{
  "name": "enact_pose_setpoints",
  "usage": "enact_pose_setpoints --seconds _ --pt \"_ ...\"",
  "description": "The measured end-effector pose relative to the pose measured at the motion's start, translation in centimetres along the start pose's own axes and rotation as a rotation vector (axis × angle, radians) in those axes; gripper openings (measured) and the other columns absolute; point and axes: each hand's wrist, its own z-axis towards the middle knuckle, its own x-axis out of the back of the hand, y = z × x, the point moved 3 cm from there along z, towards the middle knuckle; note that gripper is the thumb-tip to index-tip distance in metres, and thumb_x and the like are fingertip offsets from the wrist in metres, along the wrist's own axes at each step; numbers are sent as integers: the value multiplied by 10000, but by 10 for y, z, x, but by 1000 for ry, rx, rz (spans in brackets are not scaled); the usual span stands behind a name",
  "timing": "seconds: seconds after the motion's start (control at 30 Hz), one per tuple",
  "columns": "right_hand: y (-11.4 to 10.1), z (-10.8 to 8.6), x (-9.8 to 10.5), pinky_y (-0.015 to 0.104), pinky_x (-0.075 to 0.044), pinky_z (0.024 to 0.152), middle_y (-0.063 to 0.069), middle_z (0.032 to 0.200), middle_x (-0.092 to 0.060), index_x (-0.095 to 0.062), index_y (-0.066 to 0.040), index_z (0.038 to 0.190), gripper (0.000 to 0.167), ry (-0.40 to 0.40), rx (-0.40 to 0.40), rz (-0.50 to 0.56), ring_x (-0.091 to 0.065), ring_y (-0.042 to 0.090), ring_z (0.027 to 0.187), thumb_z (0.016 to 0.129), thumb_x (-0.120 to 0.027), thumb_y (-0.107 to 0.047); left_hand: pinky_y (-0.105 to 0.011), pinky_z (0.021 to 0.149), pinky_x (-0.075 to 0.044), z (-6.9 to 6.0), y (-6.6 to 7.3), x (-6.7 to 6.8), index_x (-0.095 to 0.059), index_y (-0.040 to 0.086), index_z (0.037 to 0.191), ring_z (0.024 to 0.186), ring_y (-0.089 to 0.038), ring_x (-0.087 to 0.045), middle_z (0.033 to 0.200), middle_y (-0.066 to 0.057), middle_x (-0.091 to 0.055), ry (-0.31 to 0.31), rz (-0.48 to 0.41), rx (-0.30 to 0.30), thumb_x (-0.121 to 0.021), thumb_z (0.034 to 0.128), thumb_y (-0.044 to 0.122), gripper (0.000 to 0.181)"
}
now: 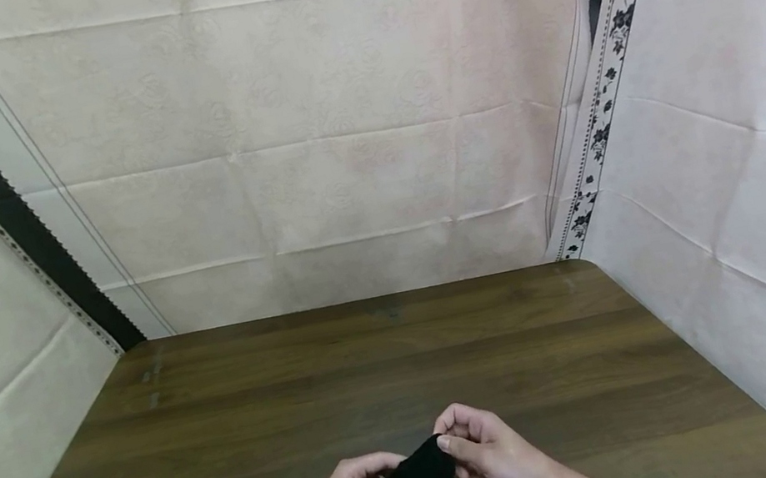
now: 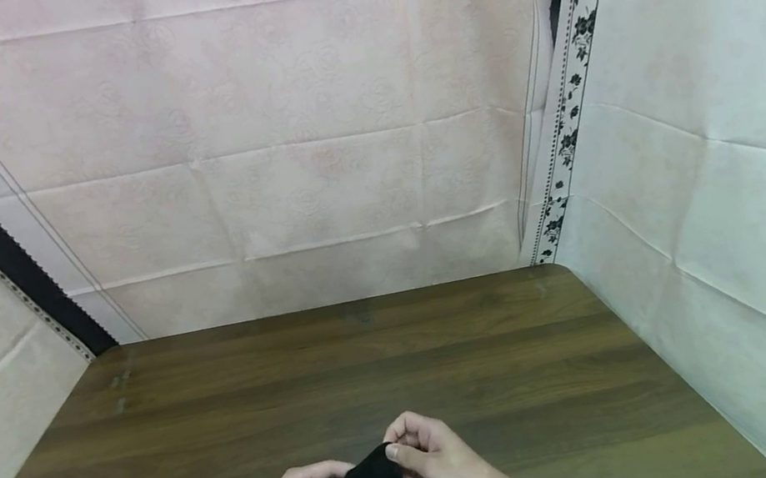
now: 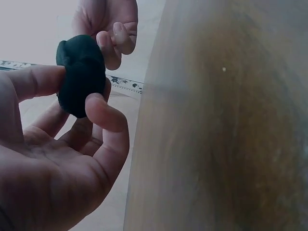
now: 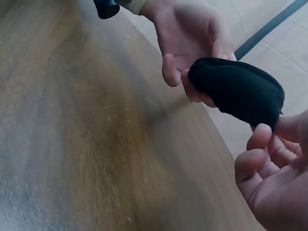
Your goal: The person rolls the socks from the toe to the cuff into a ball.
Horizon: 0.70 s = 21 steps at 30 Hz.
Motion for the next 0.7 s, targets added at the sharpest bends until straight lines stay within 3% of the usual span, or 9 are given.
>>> enact_pose_setpoints --seconds 0.37,0.5,0.7 --pt "0 -2 9 235 -481 565 53 819 -597 -569 119 1125 251 48 -59 -36 -557 150 684 1019 -590 -108 -230 458 -442 2 -2 -1 -692 28 1220 634 -157 -557 888 -48 -642 10 40 -57 -601 1025 176 261" --pt "-1 -3 7 239 -491 583 57 849 -609 -590 99 1136 270 78 -64 -28 -570 160 710 1032 -581 -150 -234 452 -451 3 -1 -1 -695 26 1202 602 -146 -557 867 -52 -642 44 43 -66 -612 1020 181 253" --pt "-2 -2 7 251 -521 602 70 867 -663 -635 28 1120 312 185 -89 -32 -624 168 734 1009 -636 -263 -237 433 -438 4 0 -2 -682 15 1201 555 -133 -542 806 -54 -641 124 41 -55 -632 1007 182 260"
